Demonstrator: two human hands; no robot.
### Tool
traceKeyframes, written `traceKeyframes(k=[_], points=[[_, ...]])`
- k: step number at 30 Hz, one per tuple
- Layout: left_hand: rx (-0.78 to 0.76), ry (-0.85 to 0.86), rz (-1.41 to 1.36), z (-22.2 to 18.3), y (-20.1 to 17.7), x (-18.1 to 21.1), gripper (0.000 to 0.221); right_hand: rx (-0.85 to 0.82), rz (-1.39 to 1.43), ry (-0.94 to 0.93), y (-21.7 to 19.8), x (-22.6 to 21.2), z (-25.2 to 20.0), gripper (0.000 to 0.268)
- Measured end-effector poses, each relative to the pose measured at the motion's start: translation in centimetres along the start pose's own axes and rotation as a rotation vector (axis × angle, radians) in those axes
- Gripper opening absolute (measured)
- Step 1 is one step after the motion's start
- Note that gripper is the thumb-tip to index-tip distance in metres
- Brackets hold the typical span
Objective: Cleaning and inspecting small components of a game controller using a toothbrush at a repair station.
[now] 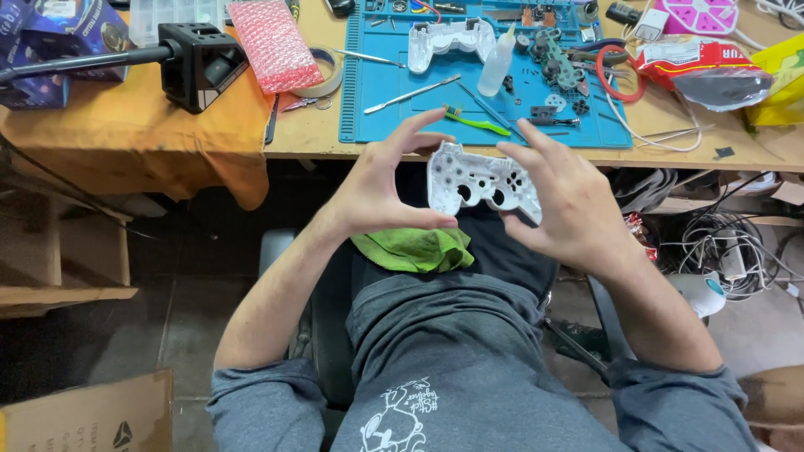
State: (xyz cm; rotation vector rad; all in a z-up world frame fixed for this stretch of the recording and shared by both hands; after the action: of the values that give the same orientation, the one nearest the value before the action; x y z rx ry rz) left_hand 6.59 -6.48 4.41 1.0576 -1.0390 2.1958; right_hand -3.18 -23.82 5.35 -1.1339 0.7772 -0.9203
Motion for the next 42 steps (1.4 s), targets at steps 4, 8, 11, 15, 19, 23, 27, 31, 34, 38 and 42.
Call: traceKeyframes(k=[4, 8, 11, 15, 19, 23, 27, 31, 34, 38, 42], points=[[0.108, -0.022, 0.039, -0.2, -3.0, -1.6, 0.115, 0.201, 0.043, 0.153, -0.7, 3.5, 0.2, 0.085], [0.254, -0.002, -0.005, -0.8, -6.5, -4.1, 0.109, 0.207, 0.304, 0.272, 0.5, 6.2, 2.1, 0.079], [0.337, 0.001, 0.005, -1.7, -9.3, -6.1, 0.106, 0.188, 0.143, 0.263, 4.1, 9.1, 3.9, 0.024], [0.377, -0.082, 0.085, -2.6, -11.7, -9.5, 0.104, 0.127, 0.095, 0.145, 9.1, 10.9, 6.8, 0.022], [0.385, -0.17, 0.085, -3.1, -12.5, -11.8, 0.101, 0.166, -0.128, 0.062, 11.8, 11.0, 8.6, 0.01], [0.337, -0.144, 0.083, -2.7, -11.9, -13.1, 0.104, 0.224, -0.239, 0.068, 12.1, 10.7, 9.0, 0.028], [0.307, -0.149, 0.042, -2.4, -10.8, -14.9, 0.11, 0.354, 0.069, 0.131, 9.4, 9.9, 7.9, 0.025], [0.301, -0.159, 0.09, -2.1, -9.8, -15.5, 0.106, 0.279, 0.923, 0.469, 12.0, 13.1, 6.9, 0.048], [0.307, -0.219, 0.114, -2.2, -9.0, -15.3, 0.106, 0.198, 1.055, 0.472, 13.3, 11.9, 7.1, 0.049], [0.281, -0.243, 0.136, -1.9, -8.7, -15.1, 0.111, 0.197, 1.006, 0.509, 13.4, 11.2, 7.4, 0.045], [0.229, -0.238, 0.111, -1.8, -8.6, -15.7, 0.11, 0.206, 1.001, 0.513, 13.4, 10.7, 7.5, 0.046]])
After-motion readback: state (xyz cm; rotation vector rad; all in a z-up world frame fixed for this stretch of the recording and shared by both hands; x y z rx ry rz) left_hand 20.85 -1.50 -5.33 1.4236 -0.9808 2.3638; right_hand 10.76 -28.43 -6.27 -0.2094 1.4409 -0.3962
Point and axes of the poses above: each hand's wrist, its own z-axis towards the middle knuckle, its own y-axis out of the palm, x = y × z, the point moved 10 cm from there along z, towards the middle knuckle, and after that the axes turned 6 degrees about -x, right-handed, at the moved point
